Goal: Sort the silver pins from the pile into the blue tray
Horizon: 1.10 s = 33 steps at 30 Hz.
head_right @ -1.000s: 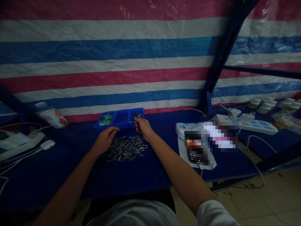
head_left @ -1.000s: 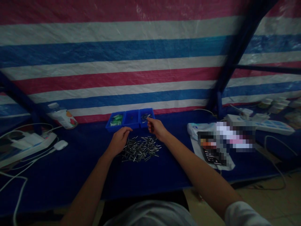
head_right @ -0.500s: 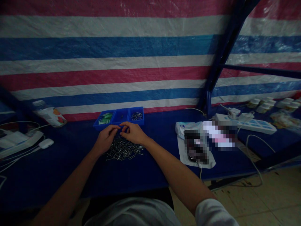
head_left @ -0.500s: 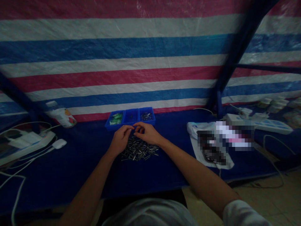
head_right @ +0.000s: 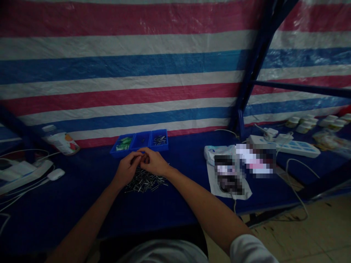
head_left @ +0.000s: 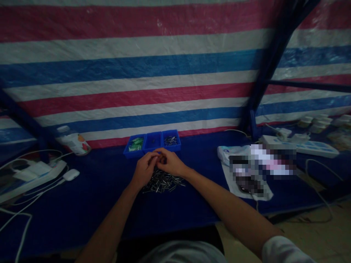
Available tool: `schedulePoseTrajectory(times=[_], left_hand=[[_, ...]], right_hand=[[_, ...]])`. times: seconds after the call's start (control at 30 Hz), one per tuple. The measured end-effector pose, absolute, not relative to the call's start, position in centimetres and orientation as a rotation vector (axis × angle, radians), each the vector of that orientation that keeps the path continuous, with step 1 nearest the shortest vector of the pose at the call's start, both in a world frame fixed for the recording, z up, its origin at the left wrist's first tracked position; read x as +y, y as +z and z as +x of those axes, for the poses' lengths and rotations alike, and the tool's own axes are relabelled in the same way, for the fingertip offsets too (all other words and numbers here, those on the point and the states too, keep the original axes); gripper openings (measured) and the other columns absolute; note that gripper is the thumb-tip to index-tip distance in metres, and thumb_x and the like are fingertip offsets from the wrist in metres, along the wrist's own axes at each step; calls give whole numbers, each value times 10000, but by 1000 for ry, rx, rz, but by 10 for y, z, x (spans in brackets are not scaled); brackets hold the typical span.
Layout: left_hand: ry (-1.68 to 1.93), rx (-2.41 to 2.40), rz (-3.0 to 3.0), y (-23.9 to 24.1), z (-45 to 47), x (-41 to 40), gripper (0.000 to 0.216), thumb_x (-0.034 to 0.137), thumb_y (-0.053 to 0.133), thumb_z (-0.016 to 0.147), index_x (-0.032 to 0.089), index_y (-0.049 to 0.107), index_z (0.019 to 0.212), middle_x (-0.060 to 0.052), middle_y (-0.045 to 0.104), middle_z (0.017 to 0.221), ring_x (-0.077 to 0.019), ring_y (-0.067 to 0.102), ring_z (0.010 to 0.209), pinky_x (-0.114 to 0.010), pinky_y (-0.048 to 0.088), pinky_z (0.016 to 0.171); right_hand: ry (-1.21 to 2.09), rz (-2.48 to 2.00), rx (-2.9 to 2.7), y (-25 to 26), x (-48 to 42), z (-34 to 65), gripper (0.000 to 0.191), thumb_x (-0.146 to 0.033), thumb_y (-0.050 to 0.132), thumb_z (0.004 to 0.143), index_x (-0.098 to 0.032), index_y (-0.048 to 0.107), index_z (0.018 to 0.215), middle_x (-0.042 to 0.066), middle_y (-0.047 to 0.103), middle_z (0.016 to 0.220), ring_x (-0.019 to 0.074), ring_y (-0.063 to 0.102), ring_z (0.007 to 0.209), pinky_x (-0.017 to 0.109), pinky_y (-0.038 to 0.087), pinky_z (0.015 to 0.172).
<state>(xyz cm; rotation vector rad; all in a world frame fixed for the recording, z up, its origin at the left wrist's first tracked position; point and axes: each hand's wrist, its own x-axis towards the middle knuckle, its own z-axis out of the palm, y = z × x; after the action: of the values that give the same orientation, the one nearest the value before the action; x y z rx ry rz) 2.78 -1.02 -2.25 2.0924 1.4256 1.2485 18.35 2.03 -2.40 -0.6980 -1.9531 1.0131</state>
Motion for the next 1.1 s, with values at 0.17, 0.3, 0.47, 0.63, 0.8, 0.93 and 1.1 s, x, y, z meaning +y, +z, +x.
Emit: schedulePoseTrajectory(times=[0.17, 0.3, 0.47, 0.63, 0.8, 0.93, 1.1], left_hand=[[1282, 1478, 2116, -16, 23, -11, 262, 327, 455, 910, 180, 651, 1002, -52, 689, 973, -192, 620, 857, -305, 473, 769], [1280, 1586, 2091, -14, 16, -10, 275, 338, 475, 896, 170, 646, 1033, -26, 678, 839, -163, 597, 694, -278, 461, 661], [1208, 1600, 2155, -19, 13, -7, 250, 319, 491, 886, 179, 654, 1012, -8, 656, 765, -154, 579, 646, -266, 441, 622], [1099, 1579, 2254, -24, 12, -4, 215, 301, 506, 877, 190, 659, 980, -13, 661, 773, -160, 588, 672, -274, 434, 641], [1077, 1610, 2235, -22, 9, -4, 210, 302, 515, 875, 190, 658, 979, -10, 653, 761, -160, 587, 671, -276, 430, 645], [1053, 1621, 2248, -20, 10, -5, 217, 306, 511, 876, 189, 657, 986, -6, 639, 742, -159, 575, 653, -278, 428, 639], [913, 1666, 2294, -25, 7, -3, 224, 313, 532, 864, 189, 654, 1005, -27, 631, 828, -179, 591, 742, -312, 457, 712]], right_hand=[[1033, -752, -1846, -24, 28, 187, 342, -111, 588, 726, -162, 645, 1059, -14, 615, 747, 102, 519, 640, 249, 420, 620], [1182, -790, -1633, -18, 39, 193, 167, -198, 640, 741, -170, 699, 894, 4, 648, 743, 103, 533, 627, 264, 421, 631], [1332, -845, -1299, -11, 45, 201, 175, -303, 697, 712, -182, 704, 838, 18, 673, 750, 100, 552, 602, 242, 394, 565], [1393, -935, -1096, -12, 47, 207, 304, -437, 665, 734, -158, 592, 637, -26, 552, 560, 70, 483, 477, 214, 334, 471], [1411, -989, -1005, -16, 52, 209, 299, -403, 647, 751, -165, 521, 619, -58, 481, 497, 56, 430, 400, 206, 311, 426], [1371, -1064, -1062, -17, 54, 209, 278, -447, 579, 818, -169, 580, 795, -5, 633, 691, 81, 541, 462, 206, 362, 446], [980, -1195, -1655, -21, 51, 207, 176, -310, 569, 846, -164, 663, 820, 25, 675, 761, 113, 587, 592, 241, 430, 587]])
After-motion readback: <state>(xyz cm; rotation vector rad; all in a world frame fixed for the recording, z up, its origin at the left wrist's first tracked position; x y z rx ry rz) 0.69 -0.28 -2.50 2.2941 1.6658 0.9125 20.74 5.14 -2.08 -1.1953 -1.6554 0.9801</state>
